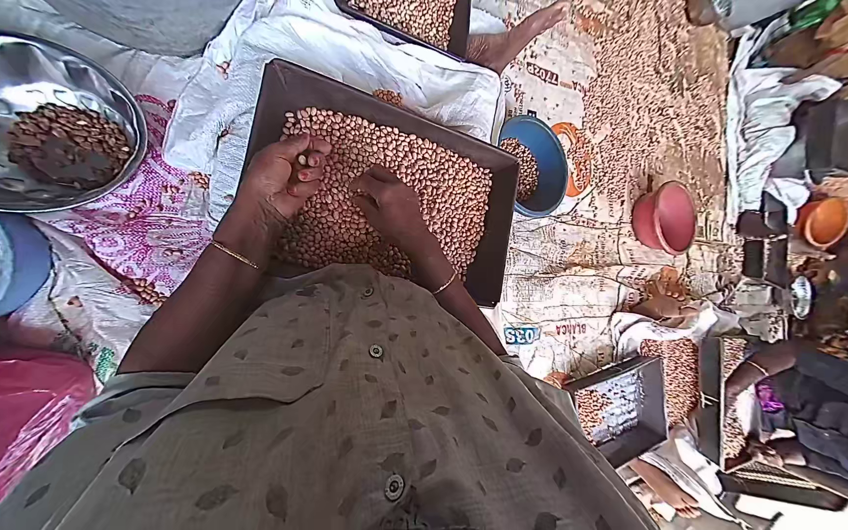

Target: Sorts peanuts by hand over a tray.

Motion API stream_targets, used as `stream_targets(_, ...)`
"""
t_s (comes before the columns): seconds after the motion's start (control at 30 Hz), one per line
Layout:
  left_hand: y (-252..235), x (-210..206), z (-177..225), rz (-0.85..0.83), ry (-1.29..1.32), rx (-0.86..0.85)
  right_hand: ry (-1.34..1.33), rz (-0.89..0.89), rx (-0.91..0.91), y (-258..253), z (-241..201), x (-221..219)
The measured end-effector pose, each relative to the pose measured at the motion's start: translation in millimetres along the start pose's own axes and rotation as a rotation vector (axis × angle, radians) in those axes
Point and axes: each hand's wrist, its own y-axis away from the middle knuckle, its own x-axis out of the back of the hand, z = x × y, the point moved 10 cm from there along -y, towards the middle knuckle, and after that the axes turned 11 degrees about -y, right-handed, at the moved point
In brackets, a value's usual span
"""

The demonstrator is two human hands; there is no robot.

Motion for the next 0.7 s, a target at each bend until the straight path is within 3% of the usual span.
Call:
stream_targets(0.1,-2.9,9.8,4.0,0.079,0.046,-0.04,0.119,0.035,0.084,-0.1,3.8,-11.2)
stream_targets(0.27,-2.6,7.5,6.5,0.058,-0.032,-0.102,0.087,0.068,0.106,0.6,4.1,-6.3)
stream_targets(0.33,2.2,6.6,10.0,0.07,-0.246,-0.122,-0.09,0.165,0.062,1.4,15.9,9.7)
stream_targets(0.4,5.4,2.1,14.7,0.089,-0.577,-0.163,-0.382,0.378,0.03,6.8,38.1,44.3)
stream_targets(0.47,6.4,-1.9,19.5,0.104,-0.923,-0.22,-0.82,0.662,-0.024,21.3,71.8,85.9)
stream_targets(0.57,2.8,-5.2,17.2,0.105,-1.16,-0.249,-1.543,1.041,-0.224,45.0,131.4,119.4)
stream_targets(0.63,4.0,-5.9,15.3,0.094,-1.24,-0.219,-1.696,1.088,-0.308,50.7,138.1,118.6)
stream_targets(0.7,3.6,-6.4,13.2,0.081,-1.326,-0.17,-1.503,0.857,-0.34,39.3,107.6,104.9)
